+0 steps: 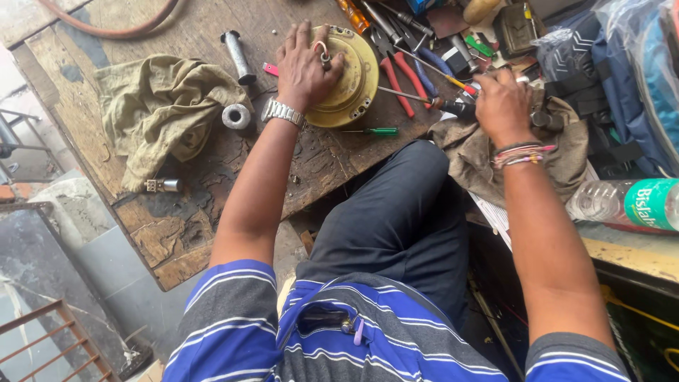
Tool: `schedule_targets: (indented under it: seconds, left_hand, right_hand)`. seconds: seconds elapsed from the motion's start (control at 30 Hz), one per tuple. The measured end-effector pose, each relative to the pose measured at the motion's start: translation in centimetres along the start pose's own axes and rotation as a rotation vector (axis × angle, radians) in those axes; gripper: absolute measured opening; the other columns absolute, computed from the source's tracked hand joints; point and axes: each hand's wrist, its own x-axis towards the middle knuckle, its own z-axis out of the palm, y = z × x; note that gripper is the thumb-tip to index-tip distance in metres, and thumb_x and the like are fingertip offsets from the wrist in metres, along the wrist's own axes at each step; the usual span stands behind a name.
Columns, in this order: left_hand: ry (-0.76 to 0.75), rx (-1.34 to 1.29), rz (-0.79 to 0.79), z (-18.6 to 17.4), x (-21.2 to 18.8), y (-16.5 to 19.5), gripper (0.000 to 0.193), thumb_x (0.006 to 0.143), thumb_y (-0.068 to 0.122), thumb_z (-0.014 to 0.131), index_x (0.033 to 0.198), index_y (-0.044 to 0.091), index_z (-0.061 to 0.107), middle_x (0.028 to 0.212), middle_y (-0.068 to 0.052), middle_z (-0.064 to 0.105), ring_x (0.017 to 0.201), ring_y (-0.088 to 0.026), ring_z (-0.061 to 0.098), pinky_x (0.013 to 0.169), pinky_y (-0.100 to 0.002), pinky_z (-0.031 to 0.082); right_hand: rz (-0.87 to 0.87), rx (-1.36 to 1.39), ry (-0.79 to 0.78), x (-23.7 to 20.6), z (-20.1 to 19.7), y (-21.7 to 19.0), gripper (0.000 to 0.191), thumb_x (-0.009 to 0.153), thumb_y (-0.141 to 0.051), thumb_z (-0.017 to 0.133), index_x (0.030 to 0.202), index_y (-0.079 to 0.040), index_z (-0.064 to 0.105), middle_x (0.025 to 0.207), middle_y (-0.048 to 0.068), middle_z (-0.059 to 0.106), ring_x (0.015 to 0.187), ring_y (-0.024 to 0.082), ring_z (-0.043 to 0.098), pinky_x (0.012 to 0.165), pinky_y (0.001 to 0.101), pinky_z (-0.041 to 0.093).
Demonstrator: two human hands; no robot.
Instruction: The person uses a screwdriver to loosen and remove screws from a circular brass-colored electrical component on a workbench. They lift the top cover to reveal internal copper windings, then reposition the component and continue adjusting the screws.
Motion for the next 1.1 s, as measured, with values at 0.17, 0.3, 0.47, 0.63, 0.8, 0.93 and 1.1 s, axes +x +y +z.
schedule_targets:
  seconds: [0.17,0.3,0.47,0.63,0.8,0.93,1.1]
  left_hand:
    - [-0.304,-0.128,-0.222,-0.4,1.2,0.4,0.057,0.093,0.052,0.056,0.138,0.017,0.06,0.144,-0.023,0.049,0.128,-0.041,0.048,0.101,-0.059,0.04]
    - [-0.421,-0.062,-0.283,-1.6,1.6,1.1,0.064,0.094,0.057,0.055,0.137,0.009,0.059,0.139,-0.026,0.051,0.13,-0.042,0.046,0.104,-0.057,0.041]
    - [-0.204,0.111,-0.031,-0.5,1.3,0.8,0.073,0.098,0.063,0.047,0.131,0.0,0.058,0.138,-0.032,0.051,0.126,-0.041,0.049,0.1,-0.052,0.043]
    - [-0.356,-0.108,-0.077,-0.4,1.3,0.3,0.073,0.092,0.055,0.048,0.148,0.007,0.051,0.13,-0.03,0.052,0.12,-0.042,0.048,0.096,-0.057,0.04]
    - [-0.458,-0.108,-0.179,-0.8,1.8,0.7,0.066,0.09,0.059,0.05,0.143,0.019,0.057,0.132,-0.021,0.055,0.127,-0.038,0.048,0.104,-0.06,0.037]
    - [-0.407,-0.157,-0.164,0.4,1.6,0.8,0.065,0.091,0.056,0.051,0.14,0.014,0.059,0.135,-0.019,0.055,0.126,-0.038,0.049,0.099,-0.061,0.04]
    - [-0.422,-0.16,-0.203,1.1,1.3,0.8,0.065,0.088,0.058,0.051,0.136,0.016,0.063,0.131,-0.018,0.056,0.125,-0.039,0.048,0.1,-0.061,0.04]
  right_hand:
    - [-0.075,0.12,-0.21,0.0,-0.5,2.9,0.041,0.094,-0.025,0.075,0.132,-0.01,0.071,0.116,0.021,0.067,0.112,0.042,0.061,0.095,0.0515,0.046]
    - [-0.078,-0.071,-0.274,0.5,-1.3,2.8,0.04,0.087,-0.025,0.076,0.125,-0.013,0.074,0.109,0.018,0.068,0.104,0.04,0.065,0.09,0.0503,0.052]
    - [-0.087,-0.356,-0.045,0.0,-4.7,1.3,0.015,0.105,-0.019,0.071,0.116,-0.009,0.072,0.099,0.011,0.07,0.092,0.03,0.07,0.081,0.0447,0.057]
    - [0.139,-0.035,0.057,-7.3,-9.1,-4.8,0.033,0.111,-0.023,0.07,0.14,-0.01,0.07,0.095,0.013,0.071,0.083,0.03,0.069,0.066,0.0426,0.053]
    - [0.318,0.526,0.093,-15.7,-8.0,-14.5,0.035,0.101,-0.02,0.074,0.133,-0.007,0.069,0.107,0.018,0.074,0.089,0.03,0.073,0.078,0.0391,0.057]
    - [0.26,0.604,0.118,-18.3,-7.1,-17.2,0.029,0.1,-0.017,0.074,0.125,-0.003,0.071,0.107,0.018,0.074,0.092,0.028,0.074,0.079,0.036,0.057]
    - [0.348,0.641,0.047,-18.6,-7.1,-17.9,0.029,0.097,-0.015,0.073,0.123,-0.003,0.072,0.092,0.014,0.073,0.076,0.022,0.071,0.068,0.0343,0.055]
